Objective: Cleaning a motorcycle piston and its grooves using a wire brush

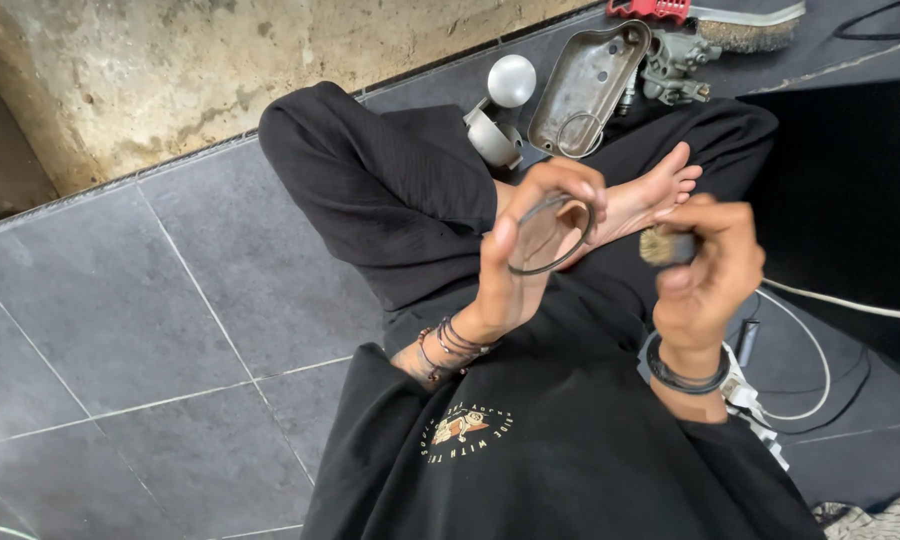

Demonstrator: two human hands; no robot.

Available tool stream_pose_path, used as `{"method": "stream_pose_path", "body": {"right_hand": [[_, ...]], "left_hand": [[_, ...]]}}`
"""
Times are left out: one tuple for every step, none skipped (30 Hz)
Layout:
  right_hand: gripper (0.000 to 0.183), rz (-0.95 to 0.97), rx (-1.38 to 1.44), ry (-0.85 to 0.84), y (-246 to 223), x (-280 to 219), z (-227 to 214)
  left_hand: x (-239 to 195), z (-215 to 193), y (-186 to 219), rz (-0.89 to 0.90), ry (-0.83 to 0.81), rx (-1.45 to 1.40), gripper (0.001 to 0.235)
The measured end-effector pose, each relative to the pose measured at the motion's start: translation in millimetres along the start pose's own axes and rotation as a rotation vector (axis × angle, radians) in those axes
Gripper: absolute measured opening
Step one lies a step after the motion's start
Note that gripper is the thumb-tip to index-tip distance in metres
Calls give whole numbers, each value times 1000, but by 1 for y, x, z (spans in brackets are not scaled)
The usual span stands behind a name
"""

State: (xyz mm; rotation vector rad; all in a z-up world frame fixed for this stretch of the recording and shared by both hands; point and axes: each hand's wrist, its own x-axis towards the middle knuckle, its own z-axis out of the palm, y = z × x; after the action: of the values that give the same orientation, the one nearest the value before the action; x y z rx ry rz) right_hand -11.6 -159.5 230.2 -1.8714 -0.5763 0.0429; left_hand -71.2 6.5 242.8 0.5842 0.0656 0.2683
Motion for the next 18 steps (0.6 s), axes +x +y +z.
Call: {"method": "stream_pose_path", "body": {"right_hand": [[81,29,41,-12,9,-6,-1],[86,58,82,-24,17,-12,-3],[86,59,81,-25,12,-7,4],[74,59,152,-58,6,-3,11],[62,59,225,-92,0,3,18],[62,59,225,-93,-3,0,19],[55,112,349,-109,-6,-3,21],[48,167,472,-125,-9,-6,23],[48,166,472,-124,-8,-8,26],[36,201,566,-130,-6,-9,28],[23,239,661,-136,-5,-11,31],[23,240,661,-136,-9,-17,26],[25,418,796,-135,-12,-23,20],[36,599,929,-128,-15,-29,15],[36,600,928,-127,-16,-30,14],[14,651,810,-169,-17,-30,14],[30,700,691,-211,-18,-30,13],[30,701,689,-210,-19,-29,12]], "left_hand": [[0,-8,-9,178,-18,167,64],[0,-16,-18,355,-37,335,78],[0,-16,-17,355,-35,333,78],[0,-15,-16,411,-69,360,78],[0,-14,-15,468,-104,388,80],[-1,-15,-14,468,-103,388,80],[-3,-15,-14,473,-114,450,82],[-4,-16,-14,477,-125,512,85],[-5,-12,-8,478,-126,511,85],[-5,-9,-2,490,-147,550,83],[-6,-6,4,502,-167,589,80],[-6,-6,16,501,-166,588,80],[-6,-5,28,484,-279,738,80],[-6,-5,39,461,-392,888,80],[-7,-8,42,461,-392,886,80],[-7,-10,45,435,-477,995,77],[-7,-13,47,407,-562,1103,75],[-6,-12,50,408,-561,1101,75]]}}
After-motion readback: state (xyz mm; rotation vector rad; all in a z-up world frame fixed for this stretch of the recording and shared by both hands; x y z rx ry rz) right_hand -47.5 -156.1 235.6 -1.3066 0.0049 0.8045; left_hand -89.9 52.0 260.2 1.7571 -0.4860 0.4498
